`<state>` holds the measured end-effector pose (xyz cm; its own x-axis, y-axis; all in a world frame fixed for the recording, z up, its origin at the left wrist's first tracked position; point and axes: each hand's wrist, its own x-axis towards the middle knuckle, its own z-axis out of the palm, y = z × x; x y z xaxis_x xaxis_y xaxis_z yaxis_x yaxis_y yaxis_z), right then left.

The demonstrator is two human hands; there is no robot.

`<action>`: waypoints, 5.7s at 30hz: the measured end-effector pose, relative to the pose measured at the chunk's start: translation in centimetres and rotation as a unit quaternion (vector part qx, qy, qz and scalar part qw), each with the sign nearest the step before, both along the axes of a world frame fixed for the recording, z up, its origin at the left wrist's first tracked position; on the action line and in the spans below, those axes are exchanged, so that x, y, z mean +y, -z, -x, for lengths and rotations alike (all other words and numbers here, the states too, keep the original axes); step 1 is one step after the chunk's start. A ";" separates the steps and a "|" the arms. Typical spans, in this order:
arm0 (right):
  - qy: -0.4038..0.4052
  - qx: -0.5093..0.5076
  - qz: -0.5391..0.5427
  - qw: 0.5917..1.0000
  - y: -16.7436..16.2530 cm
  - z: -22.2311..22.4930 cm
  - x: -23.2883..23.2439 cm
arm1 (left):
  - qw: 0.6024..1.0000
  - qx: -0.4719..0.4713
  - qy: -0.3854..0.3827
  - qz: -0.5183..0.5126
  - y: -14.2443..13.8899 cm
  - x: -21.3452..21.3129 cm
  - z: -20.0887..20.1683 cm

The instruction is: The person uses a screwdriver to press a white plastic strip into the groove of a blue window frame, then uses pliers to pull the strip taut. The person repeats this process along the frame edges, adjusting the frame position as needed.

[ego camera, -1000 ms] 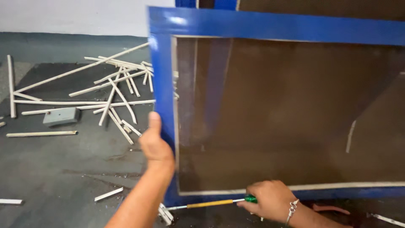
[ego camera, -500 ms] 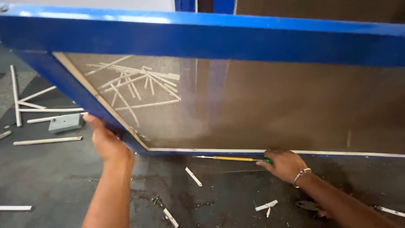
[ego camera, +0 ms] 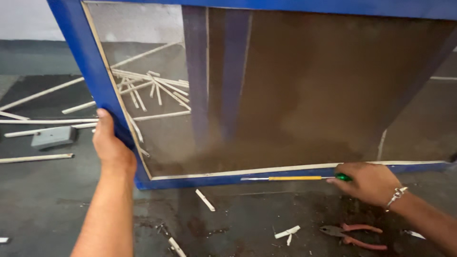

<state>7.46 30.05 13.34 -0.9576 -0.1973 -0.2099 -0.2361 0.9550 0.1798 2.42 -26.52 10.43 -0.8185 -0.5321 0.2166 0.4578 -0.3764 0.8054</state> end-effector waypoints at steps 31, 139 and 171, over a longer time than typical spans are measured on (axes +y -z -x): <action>0.033 -0.039 0.008 0.999 8.1 6.6 2.9 | 0.999 0.029 0.008 0.018 0.5 0.2 -0.3; 0.021 -0.024 0.104 0.994 6.4 4.1 -13.8 | 0.990 -0.025 0.085 -0.108 0.2 2.4 1.0; -0.080 -0.001 0.044 0.996 8.1 4.0 -16.6 | 0.996 -0.007 0.070 -0.060 1.3 2.3 2.1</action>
<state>3.46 13.48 5.23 -0.9121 -0.3649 -0.1869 -0.3866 0.9173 0.0954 0.29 -24.19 9.09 -0.8890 -0.4339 0.1459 0.3828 -0.5296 0.7570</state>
